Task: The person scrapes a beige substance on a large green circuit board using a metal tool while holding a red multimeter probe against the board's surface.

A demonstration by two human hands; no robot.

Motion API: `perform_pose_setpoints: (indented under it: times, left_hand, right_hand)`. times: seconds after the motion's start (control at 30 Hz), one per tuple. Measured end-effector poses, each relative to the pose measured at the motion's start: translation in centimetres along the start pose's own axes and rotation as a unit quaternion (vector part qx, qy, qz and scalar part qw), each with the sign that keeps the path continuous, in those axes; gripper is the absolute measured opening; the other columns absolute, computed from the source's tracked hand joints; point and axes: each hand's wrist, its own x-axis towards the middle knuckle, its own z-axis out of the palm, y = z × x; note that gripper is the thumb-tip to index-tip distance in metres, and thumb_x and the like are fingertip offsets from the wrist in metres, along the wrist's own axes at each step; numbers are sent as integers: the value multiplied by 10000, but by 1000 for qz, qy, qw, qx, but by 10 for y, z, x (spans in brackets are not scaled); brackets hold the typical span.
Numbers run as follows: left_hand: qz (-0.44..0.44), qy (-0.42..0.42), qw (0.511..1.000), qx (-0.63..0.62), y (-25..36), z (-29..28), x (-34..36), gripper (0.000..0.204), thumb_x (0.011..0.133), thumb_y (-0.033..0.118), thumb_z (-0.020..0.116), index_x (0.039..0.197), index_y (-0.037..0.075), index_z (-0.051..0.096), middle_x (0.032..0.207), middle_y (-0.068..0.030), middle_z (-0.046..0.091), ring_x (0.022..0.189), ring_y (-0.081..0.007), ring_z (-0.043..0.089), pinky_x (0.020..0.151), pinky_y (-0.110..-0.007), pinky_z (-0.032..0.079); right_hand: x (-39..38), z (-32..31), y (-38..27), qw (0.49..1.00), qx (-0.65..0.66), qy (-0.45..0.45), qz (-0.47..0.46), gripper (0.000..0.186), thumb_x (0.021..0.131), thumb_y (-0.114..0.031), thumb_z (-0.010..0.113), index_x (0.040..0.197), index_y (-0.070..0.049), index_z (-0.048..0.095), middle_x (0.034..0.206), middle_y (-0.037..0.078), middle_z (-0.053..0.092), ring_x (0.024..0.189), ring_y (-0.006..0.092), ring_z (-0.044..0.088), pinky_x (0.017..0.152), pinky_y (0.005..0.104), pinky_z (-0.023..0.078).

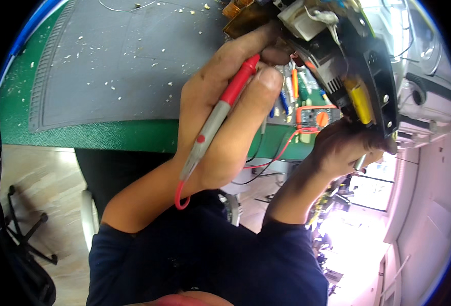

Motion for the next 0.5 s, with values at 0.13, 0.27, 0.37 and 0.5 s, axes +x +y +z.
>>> perform_pose_setpoints:
  times: [0.13,0.27,0.37,0.5]
  left_hand:
    - [49,-47,998,3,-2,-2,5,399,807,57,513,1174,-83,440,842,-164,491,731,-294,493,656,-338,411]
    - [-3,-117,993,5,4,-2,5,463,813,74,518,1236,-68,395,873,-165,466,750,-313,504,660,-363,426]
    - [17,-127,990,66,5,-3,3,492,808,93,528,1253,-53,377,880,-157,464,765,-309,515,652,-373,436]
    - [22,-142,985,93,4,-11,1,541,794,114,557,1269,-50,355,902,-158,469,788,-305,522,670,-364,445]
  right_hand:
    - [6,6,-8,999,16,-39,28,815,773,-702,348,1073,36,521,1045,124,572,962,210,557,871,339,443]
    - [5,18,-15,999,18,-15,42,810,790,-691,334,1122,27,505,1102,131,541,1007,213,535,900,352,424]
    - [2,18,-15,999,9,-12,39,792,802,-681,325,1125,19,508,1106,132,541,1001,212,536,905,355,419]
    - [0,15,-15,998,23,-27,60,770,816,-670,313,1140,2,504,1109,129,542,990,212,540,906,344,415]
